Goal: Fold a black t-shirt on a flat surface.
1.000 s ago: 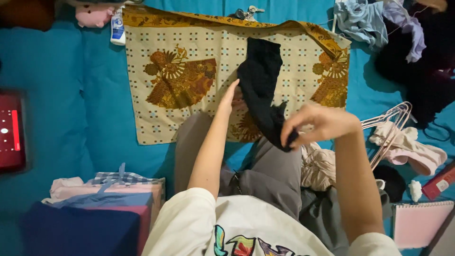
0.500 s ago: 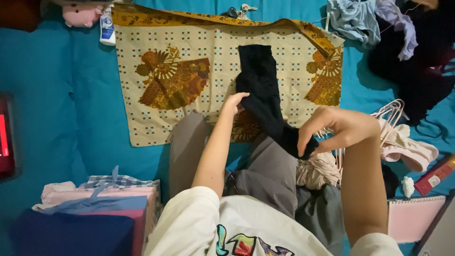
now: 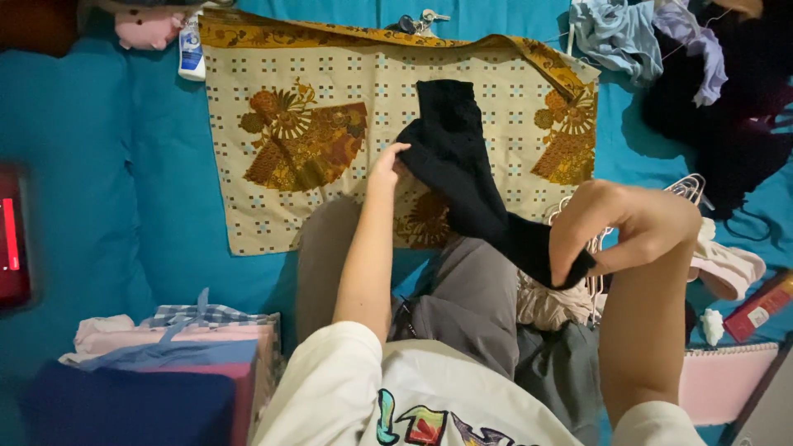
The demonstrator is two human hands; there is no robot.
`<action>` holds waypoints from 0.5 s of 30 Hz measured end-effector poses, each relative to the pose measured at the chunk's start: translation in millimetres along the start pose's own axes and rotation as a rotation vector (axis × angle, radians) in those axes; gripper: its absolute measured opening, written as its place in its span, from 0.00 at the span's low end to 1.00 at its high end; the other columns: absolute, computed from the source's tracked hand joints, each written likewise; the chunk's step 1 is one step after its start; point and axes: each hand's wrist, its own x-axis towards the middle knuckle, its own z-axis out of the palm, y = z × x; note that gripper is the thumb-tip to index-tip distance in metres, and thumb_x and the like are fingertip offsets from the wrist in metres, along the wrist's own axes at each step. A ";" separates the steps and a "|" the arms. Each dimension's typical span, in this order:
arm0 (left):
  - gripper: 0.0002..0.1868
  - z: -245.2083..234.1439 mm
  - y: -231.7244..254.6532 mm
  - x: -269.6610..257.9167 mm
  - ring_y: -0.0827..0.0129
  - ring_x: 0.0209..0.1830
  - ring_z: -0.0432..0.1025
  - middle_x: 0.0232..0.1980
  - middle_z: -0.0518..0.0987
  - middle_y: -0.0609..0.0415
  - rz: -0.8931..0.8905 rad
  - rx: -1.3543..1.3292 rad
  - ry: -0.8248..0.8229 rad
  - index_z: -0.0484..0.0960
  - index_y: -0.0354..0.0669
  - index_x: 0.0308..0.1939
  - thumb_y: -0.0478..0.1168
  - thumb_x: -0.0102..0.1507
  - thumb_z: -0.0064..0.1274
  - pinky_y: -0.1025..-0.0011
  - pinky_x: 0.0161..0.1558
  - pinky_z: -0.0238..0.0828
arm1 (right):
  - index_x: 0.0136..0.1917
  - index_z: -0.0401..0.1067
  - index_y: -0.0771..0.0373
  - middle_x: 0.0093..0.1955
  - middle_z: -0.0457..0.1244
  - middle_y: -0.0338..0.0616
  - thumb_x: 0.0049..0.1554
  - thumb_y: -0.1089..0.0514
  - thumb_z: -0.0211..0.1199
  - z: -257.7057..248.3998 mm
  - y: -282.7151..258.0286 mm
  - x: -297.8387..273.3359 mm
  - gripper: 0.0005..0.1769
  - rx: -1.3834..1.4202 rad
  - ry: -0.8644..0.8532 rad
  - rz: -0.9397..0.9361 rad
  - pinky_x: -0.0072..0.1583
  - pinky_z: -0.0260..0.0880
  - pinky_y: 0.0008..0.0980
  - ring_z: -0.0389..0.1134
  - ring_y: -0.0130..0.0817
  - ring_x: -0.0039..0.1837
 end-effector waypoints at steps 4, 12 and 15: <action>0.22 -42.8 5.3 40.7 0.60 0.46 0.66 0.46 0.74 0.52 0.512 0.415 0.076 0.76 0.43 0.51 0.36 0.53 0.60 0.59 0.49 0.64 | 0.50 0.82 0.68 0.49 0.76 0.49 0.53 0.64 0.63 -3.2 -3.8 -4.5 0.13 0.038 -0.026 -0.042 0.53 0.81 0.37 0.80 0.43 0.51; 0.21 -84.6 186.5 -84.4 0.45 0.45 0.78 0.47 0.83 0.39 0.273 -0.766 -0.200 0.81 0.32 0.48 0.39 0.52 0.58 0.49 0.51 0.79 | 0.46 0.80 0.74 0.45 0.73 0.57 0.46 0.72 0.67 -24.4 56.8 -70.7 0.11 0.133 0.447 -0.005 0.49 0.77 0.36 0.76 0.44 0.46; 0.23 -166.9 206.5 -23.0 0.42 0.53 0.77 0.53 0.83 0.38 0.362 -0.677 -0.193 0.81 0.30 0.55 0.38 0.58 0.63 0.49 0.59 0.77 | 0.45 0.79 0.76 0.43 0.73 0.58 0.45 0.75 0.66 -27.6 65.8 -85.0 0.11 0.143 0.513 0.006 0.46 0.79 0.36 0.75 0.44 0.44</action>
